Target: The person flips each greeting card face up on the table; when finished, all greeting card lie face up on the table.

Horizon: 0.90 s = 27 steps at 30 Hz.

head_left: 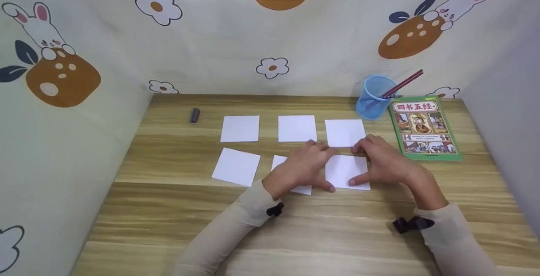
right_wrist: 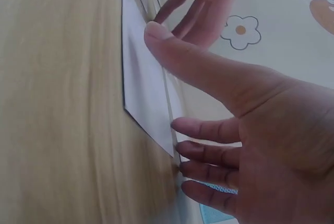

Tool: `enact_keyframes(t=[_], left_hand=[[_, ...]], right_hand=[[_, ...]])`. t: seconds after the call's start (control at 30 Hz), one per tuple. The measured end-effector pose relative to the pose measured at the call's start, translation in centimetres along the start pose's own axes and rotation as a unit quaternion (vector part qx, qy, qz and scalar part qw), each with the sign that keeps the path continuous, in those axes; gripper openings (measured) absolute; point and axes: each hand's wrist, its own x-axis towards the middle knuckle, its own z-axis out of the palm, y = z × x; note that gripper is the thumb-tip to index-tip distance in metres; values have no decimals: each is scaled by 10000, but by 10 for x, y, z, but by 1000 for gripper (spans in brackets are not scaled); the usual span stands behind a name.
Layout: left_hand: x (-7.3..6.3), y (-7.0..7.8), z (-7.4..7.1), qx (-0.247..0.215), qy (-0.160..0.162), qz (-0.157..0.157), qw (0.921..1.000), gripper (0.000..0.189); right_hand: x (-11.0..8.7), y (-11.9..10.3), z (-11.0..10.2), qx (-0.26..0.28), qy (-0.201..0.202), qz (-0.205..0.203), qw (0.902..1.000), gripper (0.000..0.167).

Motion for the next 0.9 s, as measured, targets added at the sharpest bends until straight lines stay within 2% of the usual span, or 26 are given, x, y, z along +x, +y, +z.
enact_keyframes(t=[0.17,0.33,0.4,0.47,0.57,0.63,0.7,0.73,0.83,0.9], left_hand=[[-1,3,5,-46,137,-111,9998,95],[-1,1,4,-695,213,-236,9971,86],[-1,0,4,-1040,303,-240,9938,79],[-2,-2,3,-1422,539,-149,9883,67],[0,-6,0,-1953,958,67,9760,49],[1,-10,-5,-2479,1165,177,9616,43],[1,-12,-10,-3080,1290,170,9424,38],[1,-14,-12,-3450,1327,158,9291,36],[0,-15,-17,-4528,1348,284,8809,30],[1,-16,-18,-4862,1340,440,8624,29]], right_hand=[[2,-2,2,-140,34,-27,9999,81],[4,-2,3,-110,210,-145,9996,78],[6,-4,4,-181,373,-200,9989,75],[7,-6,4,-256,542,-203,9980,71],[8,-11,3,-228,735,-170,9969,60],[9,-13,1,-42,834,-200,9963,49],[10,-13,-1,321,940,-314,9946,38],[10,-13,-3,551,975,-348,9931,32],[6,-11,-8,1269,1154,-446,9842,20],[3,-10,-12,1686,1257,-494,9764,15]])
